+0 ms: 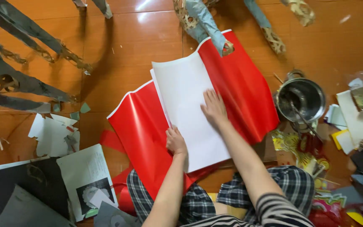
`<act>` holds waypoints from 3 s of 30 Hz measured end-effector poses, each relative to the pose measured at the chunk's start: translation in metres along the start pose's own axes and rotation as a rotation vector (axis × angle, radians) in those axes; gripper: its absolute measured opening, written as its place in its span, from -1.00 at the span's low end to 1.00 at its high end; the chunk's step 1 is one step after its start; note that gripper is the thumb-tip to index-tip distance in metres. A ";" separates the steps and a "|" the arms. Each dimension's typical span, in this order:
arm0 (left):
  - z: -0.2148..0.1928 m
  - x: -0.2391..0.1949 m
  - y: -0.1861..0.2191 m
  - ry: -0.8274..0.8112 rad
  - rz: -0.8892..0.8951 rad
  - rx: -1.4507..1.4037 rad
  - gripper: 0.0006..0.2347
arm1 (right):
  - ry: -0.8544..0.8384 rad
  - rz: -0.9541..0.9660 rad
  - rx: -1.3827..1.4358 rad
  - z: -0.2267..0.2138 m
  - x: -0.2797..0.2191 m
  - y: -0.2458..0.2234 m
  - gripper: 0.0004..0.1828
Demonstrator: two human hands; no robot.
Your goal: Folding and cutting sheets of paper into strips using scissors
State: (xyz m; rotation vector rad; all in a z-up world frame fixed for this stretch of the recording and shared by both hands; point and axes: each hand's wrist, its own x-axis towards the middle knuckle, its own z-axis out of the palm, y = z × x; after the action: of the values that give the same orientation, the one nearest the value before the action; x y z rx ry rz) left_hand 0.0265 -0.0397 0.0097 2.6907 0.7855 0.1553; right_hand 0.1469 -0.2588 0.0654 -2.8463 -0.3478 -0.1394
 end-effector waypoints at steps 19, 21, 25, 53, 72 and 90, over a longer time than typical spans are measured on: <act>-0.224 -0.011 -0.055 -0.365 0.006 -0.996 -0.67 | 0.410 0.782 0.965 0.030 -0.307 -0.016 -0.42; -0.281 -0.009 -0.111 -0.352 0.119 -1.282 -0.72 | 0.473 0.783 0.928 0.055 -0.312 -0.003 -0.54; -0.288 0.009 -0.291 -0.219 0.009 -1.305 -0.76 | 0.364 0.813 1.046 0.075 -0.309 0.006 -0.60; -0.283 -0.062 -0.382 -0.004 -0.225 -0.325 -0.60 | 0.117 0.415 0.656 0.055 -0.299 -0.001 -0.57; -0.169 -0.048 0.033 -0.464 0.310 -0.800 -0.72 | -0.126 0.436 0.664 0.077 -0.297 -0.004 -0.72; -0.058 -0.093 -0.022 -0.972 -0.291 -0.998 -0.22 | -0.719 0.857 1.225 -0.038 -0.290 -0.099 -0.04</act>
State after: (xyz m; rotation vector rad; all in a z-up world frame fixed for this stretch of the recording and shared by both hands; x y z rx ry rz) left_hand -0.0744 -0.0556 0.0554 1.4024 0.5276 -0.6174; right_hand -0.1604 -0.2414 0.0897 -1.5058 0.5176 0.9208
